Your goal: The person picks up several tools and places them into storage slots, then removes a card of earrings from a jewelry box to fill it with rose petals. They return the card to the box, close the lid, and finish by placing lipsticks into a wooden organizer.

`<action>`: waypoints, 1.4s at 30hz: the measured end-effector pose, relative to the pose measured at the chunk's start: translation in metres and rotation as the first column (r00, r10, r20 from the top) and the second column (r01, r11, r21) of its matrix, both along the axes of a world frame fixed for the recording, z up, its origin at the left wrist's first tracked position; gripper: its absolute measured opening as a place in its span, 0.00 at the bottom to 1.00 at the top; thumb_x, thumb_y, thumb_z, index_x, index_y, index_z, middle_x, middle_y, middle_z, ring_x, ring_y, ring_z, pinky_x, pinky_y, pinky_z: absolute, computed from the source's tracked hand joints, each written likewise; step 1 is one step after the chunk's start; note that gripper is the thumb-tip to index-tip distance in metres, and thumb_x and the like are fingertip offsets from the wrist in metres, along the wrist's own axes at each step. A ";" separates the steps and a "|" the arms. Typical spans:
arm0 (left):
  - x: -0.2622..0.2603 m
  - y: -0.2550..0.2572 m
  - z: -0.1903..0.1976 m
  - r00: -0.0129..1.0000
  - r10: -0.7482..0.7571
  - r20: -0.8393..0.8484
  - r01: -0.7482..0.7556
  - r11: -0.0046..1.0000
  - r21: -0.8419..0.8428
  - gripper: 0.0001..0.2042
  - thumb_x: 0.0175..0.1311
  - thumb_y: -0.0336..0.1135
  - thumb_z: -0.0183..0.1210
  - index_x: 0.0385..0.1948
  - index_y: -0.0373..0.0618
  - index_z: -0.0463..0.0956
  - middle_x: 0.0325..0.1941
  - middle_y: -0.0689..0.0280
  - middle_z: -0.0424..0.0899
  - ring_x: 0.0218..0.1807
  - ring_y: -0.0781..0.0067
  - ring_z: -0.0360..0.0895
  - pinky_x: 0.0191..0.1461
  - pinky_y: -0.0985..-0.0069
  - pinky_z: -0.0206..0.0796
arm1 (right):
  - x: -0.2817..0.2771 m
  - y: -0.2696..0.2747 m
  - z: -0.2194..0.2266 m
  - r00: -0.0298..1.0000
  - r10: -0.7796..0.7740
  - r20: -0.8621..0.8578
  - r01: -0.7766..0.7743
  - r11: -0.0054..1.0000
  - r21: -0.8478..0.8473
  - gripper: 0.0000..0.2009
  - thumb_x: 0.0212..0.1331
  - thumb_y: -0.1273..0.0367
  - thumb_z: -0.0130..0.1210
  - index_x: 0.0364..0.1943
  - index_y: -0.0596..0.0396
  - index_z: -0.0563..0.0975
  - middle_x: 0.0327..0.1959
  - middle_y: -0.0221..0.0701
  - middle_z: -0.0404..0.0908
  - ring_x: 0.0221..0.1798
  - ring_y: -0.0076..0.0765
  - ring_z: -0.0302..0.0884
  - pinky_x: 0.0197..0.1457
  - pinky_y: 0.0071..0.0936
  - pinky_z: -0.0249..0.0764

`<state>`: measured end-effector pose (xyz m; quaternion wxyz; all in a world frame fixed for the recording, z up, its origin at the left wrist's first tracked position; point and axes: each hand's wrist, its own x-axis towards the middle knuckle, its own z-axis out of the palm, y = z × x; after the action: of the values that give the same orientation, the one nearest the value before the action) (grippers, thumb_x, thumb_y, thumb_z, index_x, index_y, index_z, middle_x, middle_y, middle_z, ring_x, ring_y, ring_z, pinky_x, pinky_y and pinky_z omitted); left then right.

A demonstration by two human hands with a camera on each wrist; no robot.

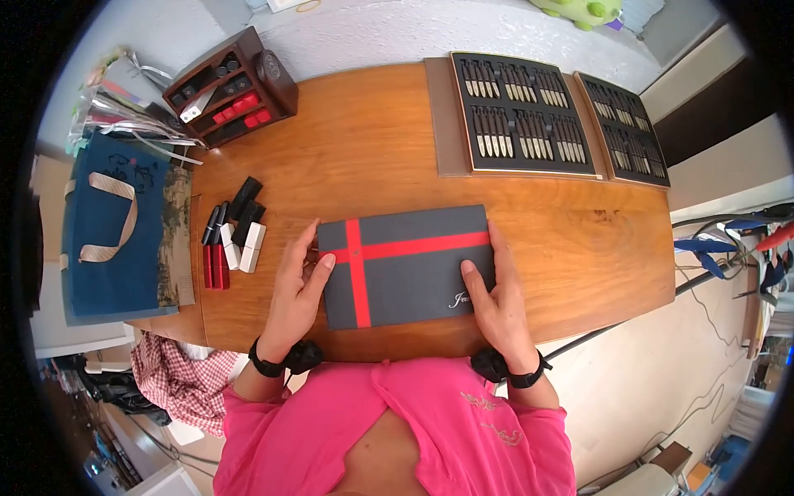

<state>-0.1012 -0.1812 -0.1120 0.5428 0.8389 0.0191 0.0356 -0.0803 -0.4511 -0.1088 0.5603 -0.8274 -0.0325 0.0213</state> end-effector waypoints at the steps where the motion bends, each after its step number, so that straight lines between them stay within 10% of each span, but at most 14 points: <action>1: 0.000 0.000 0.001 1.000 0.002 -0.013 -0.002 1.000 0.005 0.25 0.70 0.33 0.54 0.65 0.35 0.60 0.49 0.57 0.69 0.44 0.70 0.71 0.47 0.75 0.67 | 0.000 0.000 0.000 1.000 0.000 -0.002 0.000 1.000 0.004 0.27 0.67 0.70 0.50 0.68 0.66 0.57 0.66 0.49 0.65 0.69 0.41 0.61 0.70 0.30 0.57; 21: 0.001 0.000 0.001 0.996 0.009 -0.092 0.003 0.993 0.121 0.24 0.71 0.32 0.52 0.67 0.39 0.60 0.53 0.64 0.69 0.50 0.76 0.71 0.55 0.80 0.64 | 0.004 -0.004 -0.010 0.997 0.036 0.074 -0.029 0.995 -0.092 0.26 0.69 0.67 0.46 0.67 0.66 0.59 0.65 0.52 0.64 0.68 0.54 0.61 0.70 0.37 0.57; 27: 0.001 -0.002 -0.004 0.997 0.020 -0.070 -0.013 0.994 0.104 0.25 0.70 0.35 0.53 0.65 0.34 0.61 0.48 0.56 0.70 0.48 0.62 0.69 0.55 0.73 0.63 | 0.003 -0.005 -0.009 0.994 0.064 0.083 -0.051 0.987 -0.151 0.26 0.71 0.66 0.44 0.68 0.67 0.57 0.66 0.53 0.62 0.69 0.55 0.60 0.71 0.37 0.56; 32: 0.001 0.000 -0.002 0.994 -0.008 -0.104 0.027 0.984 0.176 0.24 0.71 0.31 0.51 0.67 0.37 0.59 0.54 0.62 0.71 0.51 0.73 0.72 0.56 0.78 0.65 | 0.002 -0.006 -0.011 0.995 0.054 0.084 -0.042 0.991 -0.130 0.25 0.72 0.67 0.42 0.68 0.67 0.57 0.66 0.53 0.62 0.70 0.55 0.59 0.71 0.37 0.56; 42: 0.002 0.000 -0.004 0.998 -0.019 -0.068 0.031 0.982 0.187 0.24 0.72 0.33 0.51 0.67 0.37 0.59 0.53 0.60 0.71 0.52 0.73 0.72 0.56 0.77 0.65 | 0.004 -0.007 -0.021 0.998 0.008 -0.060 0.009 0.957 0.289 0.22 0.71 0.68 0.45 0.67 0.61 0.62 0.64 0.39 0.66 0.68 0.36 0.61 0.70 0.28 0.54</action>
<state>-0.0994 -0.1808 -0.1161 0.4606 0.8873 0.0231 0.0028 -0.0761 -0.4580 -0.1298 0.6759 -0.7356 -0.0180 0.0414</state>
